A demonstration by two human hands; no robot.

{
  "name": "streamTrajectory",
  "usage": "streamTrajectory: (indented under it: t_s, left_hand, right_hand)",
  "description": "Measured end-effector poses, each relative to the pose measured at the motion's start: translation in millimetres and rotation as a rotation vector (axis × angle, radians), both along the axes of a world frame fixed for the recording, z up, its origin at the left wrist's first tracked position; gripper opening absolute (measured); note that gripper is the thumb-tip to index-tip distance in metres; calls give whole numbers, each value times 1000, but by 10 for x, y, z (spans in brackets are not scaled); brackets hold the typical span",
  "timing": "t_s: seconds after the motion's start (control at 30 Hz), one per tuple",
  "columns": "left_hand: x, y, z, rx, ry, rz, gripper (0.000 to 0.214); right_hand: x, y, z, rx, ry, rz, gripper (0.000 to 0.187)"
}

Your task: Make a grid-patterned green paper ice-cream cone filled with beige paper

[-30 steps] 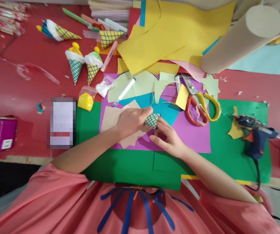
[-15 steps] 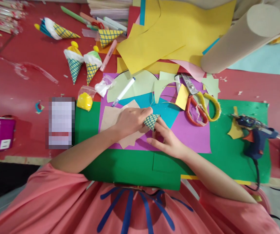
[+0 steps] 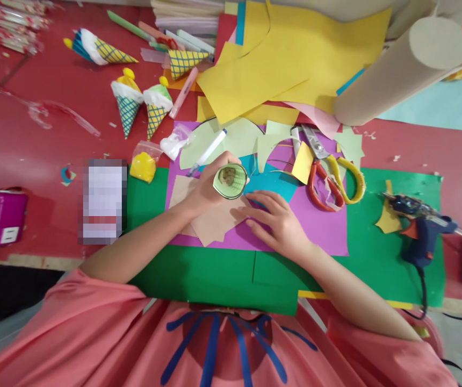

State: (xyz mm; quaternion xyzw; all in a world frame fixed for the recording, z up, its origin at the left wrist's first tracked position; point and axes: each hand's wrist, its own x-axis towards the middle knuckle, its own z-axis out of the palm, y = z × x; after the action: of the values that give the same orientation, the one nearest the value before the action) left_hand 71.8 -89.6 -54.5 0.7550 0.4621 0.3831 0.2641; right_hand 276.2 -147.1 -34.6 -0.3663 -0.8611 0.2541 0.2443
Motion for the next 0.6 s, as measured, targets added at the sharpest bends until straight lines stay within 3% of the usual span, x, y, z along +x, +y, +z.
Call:
streamTrajectory:
  t_s: [0.13,0.3,0.37,0.5,0.6]
  left_hand:
    - [-6,12,-35,-51,-12,29,19]
    - [-49,33,39,-26,56,37,17]
    - [-87,79,47,23,97,109,16]
    - [-158,194,-32,123,192,263,22]
    - [-177,233,-87,151,250,308,30]
  right_hand:
    - [-41,1,-47,-32,-164,89,34]
    - [-40,0,-31,-125,17,58,34]
    - [-6,16,-12,-156,166,-45,26]
    - [95,96,11,-153,405,-439,6]
    - [155,165,-4,-128,431,-610,15]
